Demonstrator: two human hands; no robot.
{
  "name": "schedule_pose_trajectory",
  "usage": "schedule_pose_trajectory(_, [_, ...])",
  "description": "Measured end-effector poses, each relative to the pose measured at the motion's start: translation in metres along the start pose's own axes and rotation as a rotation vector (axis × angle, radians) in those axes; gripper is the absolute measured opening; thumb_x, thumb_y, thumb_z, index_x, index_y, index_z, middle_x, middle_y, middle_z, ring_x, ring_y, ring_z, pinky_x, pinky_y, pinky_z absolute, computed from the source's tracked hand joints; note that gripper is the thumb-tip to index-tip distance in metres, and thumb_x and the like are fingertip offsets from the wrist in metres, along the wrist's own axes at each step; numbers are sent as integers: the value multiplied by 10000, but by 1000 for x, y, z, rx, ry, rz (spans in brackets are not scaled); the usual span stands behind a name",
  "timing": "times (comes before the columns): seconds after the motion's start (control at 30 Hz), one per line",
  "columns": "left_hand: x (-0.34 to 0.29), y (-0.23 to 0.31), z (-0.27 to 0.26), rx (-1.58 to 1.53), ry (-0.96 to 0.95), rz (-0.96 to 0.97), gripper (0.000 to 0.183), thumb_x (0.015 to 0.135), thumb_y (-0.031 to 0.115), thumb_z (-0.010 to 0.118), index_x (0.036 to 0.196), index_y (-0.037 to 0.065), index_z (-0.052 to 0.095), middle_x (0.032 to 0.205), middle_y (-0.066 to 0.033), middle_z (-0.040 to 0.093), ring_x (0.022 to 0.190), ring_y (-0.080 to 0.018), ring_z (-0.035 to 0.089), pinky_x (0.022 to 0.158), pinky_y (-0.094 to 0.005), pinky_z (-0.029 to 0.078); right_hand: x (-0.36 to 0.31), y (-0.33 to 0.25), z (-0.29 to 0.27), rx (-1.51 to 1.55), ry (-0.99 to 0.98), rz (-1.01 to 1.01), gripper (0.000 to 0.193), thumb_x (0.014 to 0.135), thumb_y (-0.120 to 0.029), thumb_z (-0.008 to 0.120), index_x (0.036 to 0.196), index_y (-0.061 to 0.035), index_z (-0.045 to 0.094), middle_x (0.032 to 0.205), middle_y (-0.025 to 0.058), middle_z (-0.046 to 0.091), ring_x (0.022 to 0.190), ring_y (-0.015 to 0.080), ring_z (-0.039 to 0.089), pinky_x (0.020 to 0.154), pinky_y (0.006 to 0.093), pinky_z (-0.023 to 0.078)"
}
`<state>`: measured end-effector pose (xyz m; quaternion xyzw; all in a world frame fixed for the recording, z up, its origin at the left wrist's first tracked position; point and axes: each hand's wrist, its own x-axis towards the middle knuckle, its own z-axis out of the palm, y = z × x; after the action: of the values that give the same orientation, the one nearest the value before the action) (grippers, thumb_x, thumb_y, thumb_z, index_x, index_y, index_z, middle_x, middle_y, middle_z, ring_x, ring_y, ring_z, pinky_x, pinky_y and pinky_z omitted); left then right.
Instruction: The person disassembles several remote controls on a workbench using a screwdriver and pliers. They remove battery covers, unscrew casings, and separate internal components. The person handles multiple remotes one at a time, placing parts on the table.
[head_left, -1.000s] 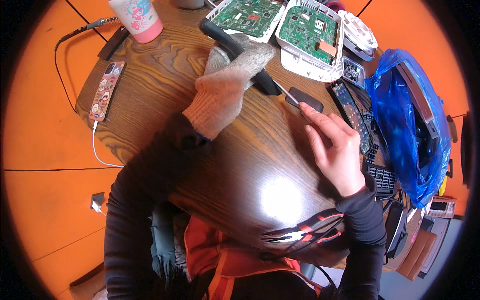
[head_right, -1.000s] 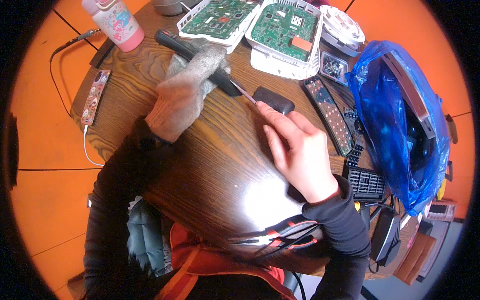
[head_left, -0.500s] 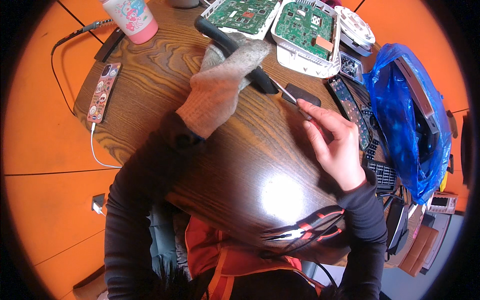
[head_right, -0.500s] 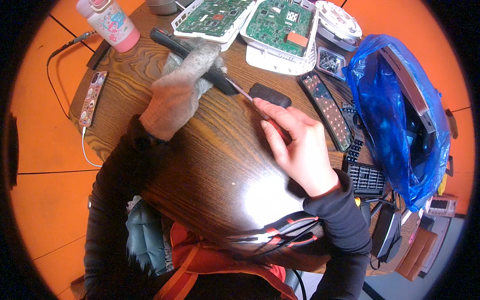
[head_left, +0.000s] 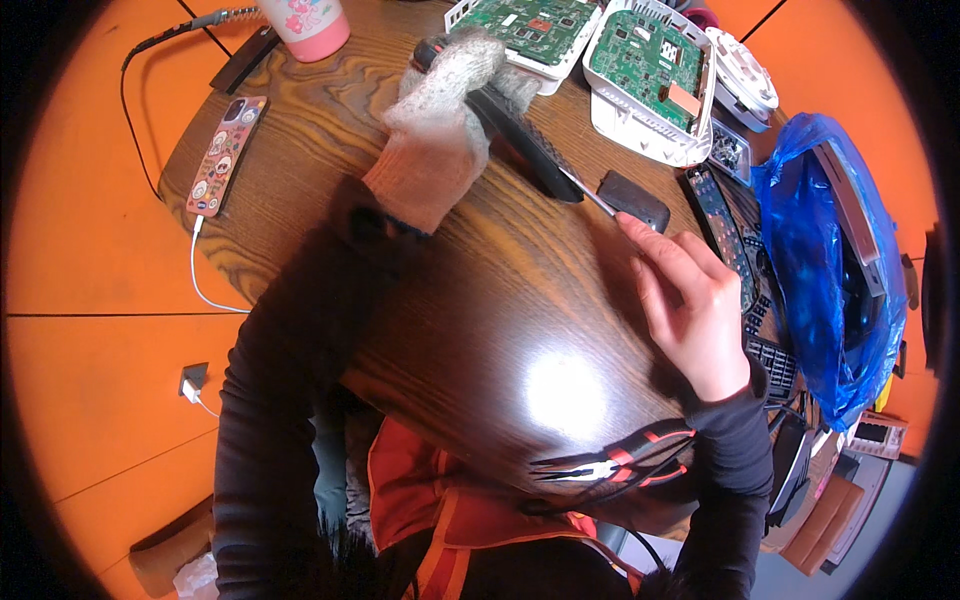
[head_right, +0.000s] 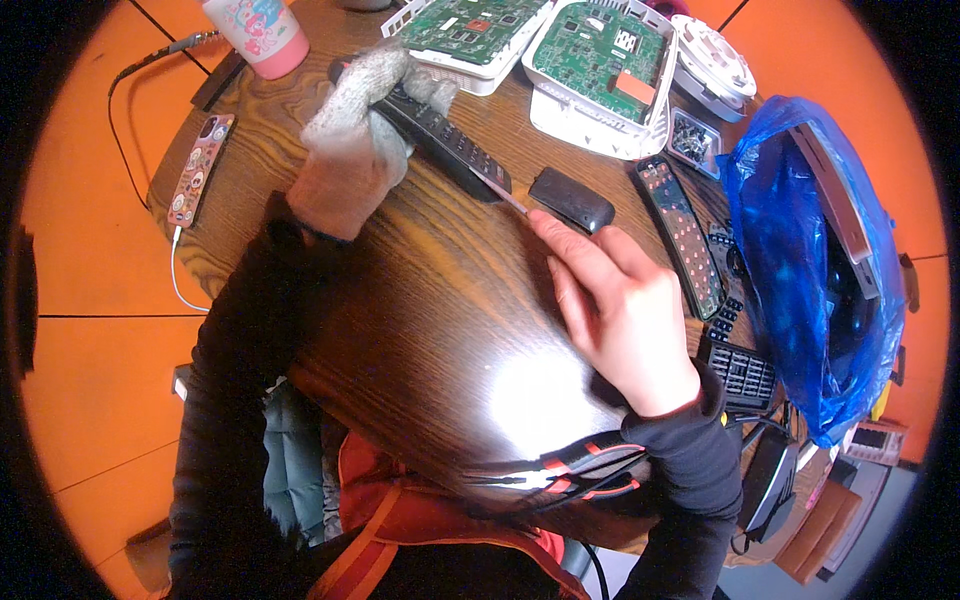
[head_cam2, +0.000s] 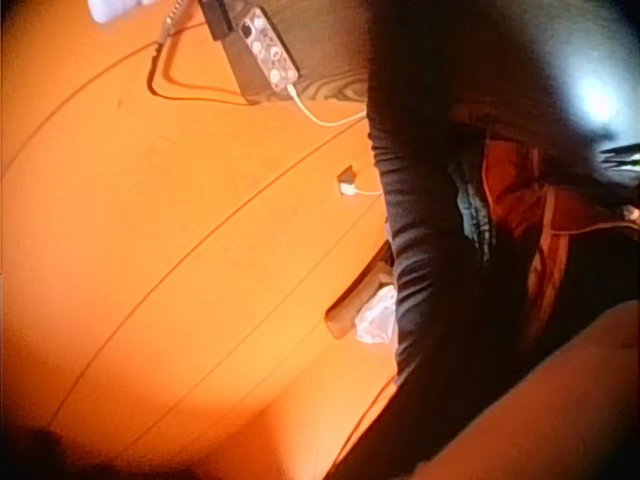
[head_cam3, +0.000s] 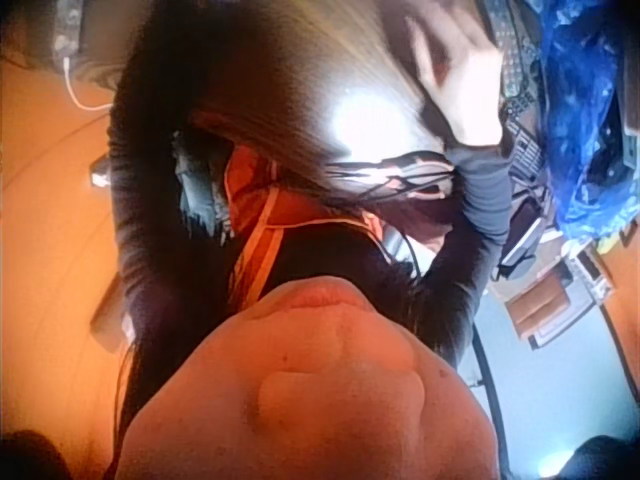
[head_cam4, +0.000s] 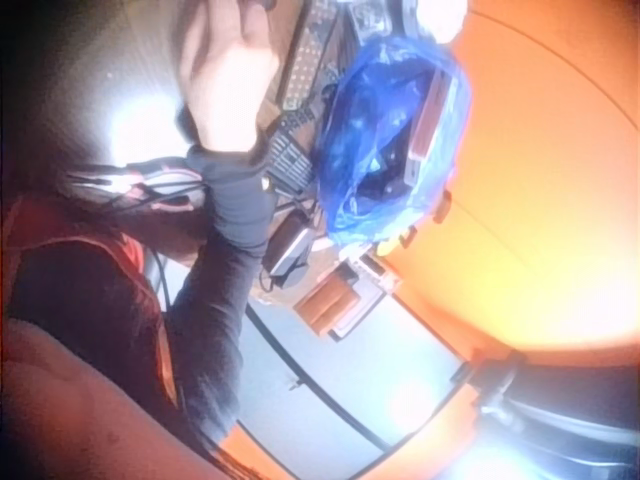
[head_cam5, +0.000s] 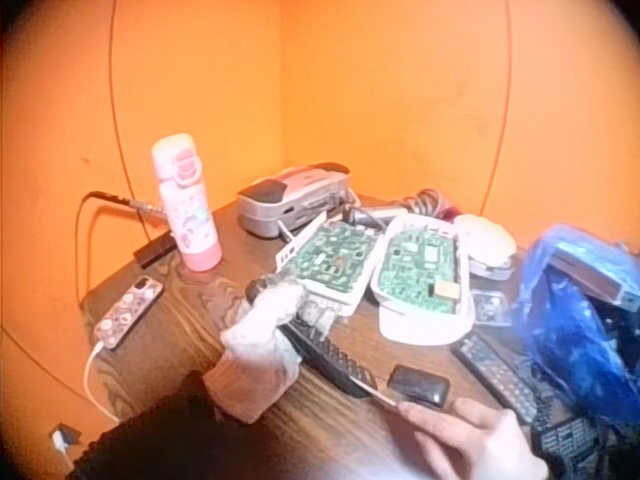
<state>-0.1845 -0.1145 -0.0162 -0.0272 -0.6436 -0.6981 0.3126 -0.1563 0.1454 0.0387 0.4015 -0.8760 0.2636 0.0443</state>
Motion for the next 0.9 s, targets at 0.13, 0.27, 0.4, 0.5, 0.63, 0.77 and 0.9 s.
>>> schedule_pose_trajectory(0.13, [-22,-13,-8,1038,-48,378,294,801,44,555,1088,-17,562,989,-168,606,917,-314,601,830,-407,477,-1,-1,9,-158,36,-126,450,788,-50,647,1223,-155,603,716,77,482,554,237,565,502,343,493])
schedule_pose_trajectory(0.27, [-33,-37,11,932,17,169,308,790,5,576,1094,-30,546,935,-149,609,860,-278,609,791,-370,491,3,-1,16,-222,33,-125,473,781,-51,638,1238,-162,591,732,73,491,565,245,573,514,355,499])
schedule_pose_trajectory(0.4, [-36,-39,19,704,18,51,318,810,-20,616,1109,-50,511,900,-132,611,814,-215,623,755,-319,530,8,-4,20,-256,67,-129,457,781,26,624,1207,-137,616,688,82,477,533,236,534,509,351,463])
schedule_pose_trajectory(0.5, [-36,-26,17,637,-82,216,366,785,-72,635,1125,-58,498,907,-135,616,819,-195,633,749,-303,538,8,-9,21,-346,81,-137,450,781,24,632,1201,-137,619,681,77,473,522,233,528,498,349,465])
schedule_pose_trajectory(0.63, [-36,-14,24,651,-18,11,438,753,-91,658,1158,-51,497,940,-148,626,843,-209,640,774,-298,534,8,-17,22,-286,94,-91,436,779,17,643,1191,-120,617,671,89,482,521,239,535,502,349,475])
schedule_pose_trajectory(0.77, [-41,-9,24,809,-42,391,488,732,-72,655,1193,-17,503,999,-177,616,908,-278,617,821,-340,512,10,-22,21,-305,102,-105,363,787,-72,627,1147,-95,589,697,58,480,535,212,573,460,336,480])
schedule_pose_trajectory(0.9, [-44,-11,22,793,-40,441,572,715,-59,675,1245,3,470,1032,-181,614,925,-289,619,838,-348,505,10,-26,20,-238,88,-34,241,795,-23,638,1031,-51,597,758,112,564,585,278,607,511,355,491])
